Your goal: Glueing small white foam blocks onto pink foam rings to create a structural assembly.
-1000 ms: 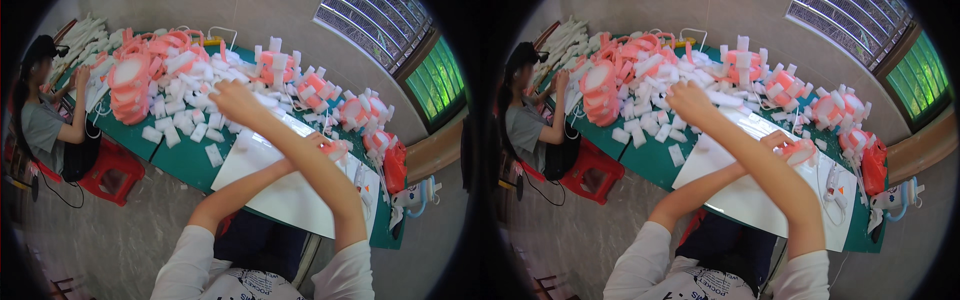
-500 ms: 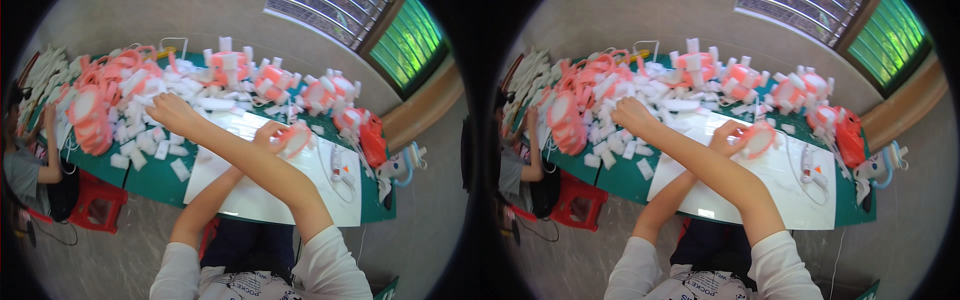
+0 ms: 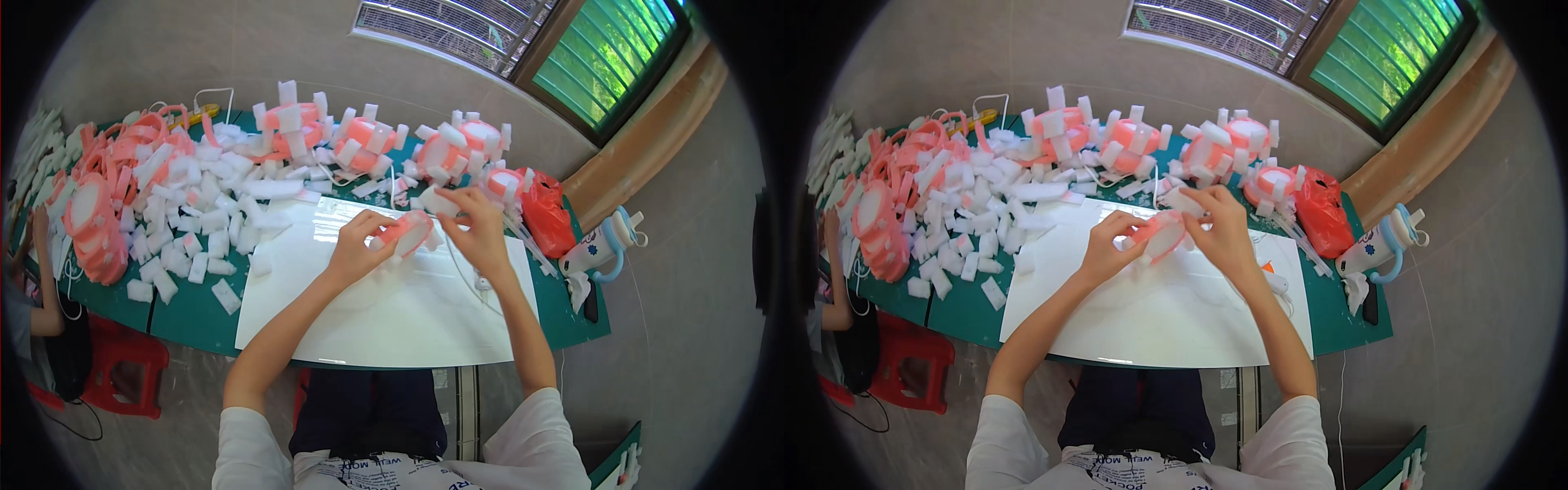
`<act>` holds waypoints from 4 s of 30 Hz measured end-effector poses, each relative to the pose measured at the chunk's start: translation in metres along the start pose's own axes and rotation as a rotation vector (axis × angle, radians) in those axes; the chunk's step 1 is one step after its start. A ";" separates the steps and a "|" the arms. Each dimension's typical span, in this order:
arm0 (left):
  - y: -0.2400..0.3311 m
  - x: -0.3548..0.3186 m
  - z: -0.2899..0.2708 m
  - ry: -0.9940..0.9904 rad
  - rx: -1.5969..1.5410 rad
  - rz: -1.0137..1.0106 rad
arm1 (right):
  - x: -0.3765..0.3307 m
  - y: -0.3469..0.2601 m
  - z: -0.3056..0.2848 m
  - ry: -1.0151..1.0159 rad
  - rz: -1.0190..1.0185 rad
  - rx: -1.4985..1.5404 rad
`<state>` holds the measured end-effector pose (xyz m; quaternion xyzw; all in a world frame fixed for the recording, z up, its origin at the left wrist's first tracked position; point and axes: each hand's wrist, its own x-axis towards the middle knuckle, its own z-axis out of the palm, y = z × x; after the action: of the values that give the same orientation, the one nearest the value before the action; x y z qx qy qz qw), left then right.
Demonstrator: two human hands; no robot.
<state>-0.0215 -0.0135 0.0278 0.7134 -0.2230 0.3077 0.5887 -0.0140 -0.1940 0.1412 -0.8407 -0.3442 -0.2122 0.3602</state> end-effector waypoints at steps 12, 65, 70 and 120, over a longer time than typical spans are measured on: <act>0.004 0.001 0.002 -0.058 0.041 -0.056 | -0.017 0.012 0.026 0.082 0.077 -0.039; -0.003 -0.004 0.005 -0.317 0.188 0.039 | -0.039 0.048 0.021 0.072 -0.006 0.188; -0.004 -0.005 0.006 -0.322 0.173 0.022 | -0.040 0.047 0.018 0.104 -0.066 0.112; -0.031 -0.005 0.000 -0.280 -0.135 -0.234 | -0.041 0.046 0.021 0.082 -0.063 0.127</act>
<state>-0.0044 -0.0079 0.0025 0.7292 -0.2384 0.1190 0.6304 -0.0057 -0.2193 0.0816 -0.7954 -0.3685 -0.2353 0.4197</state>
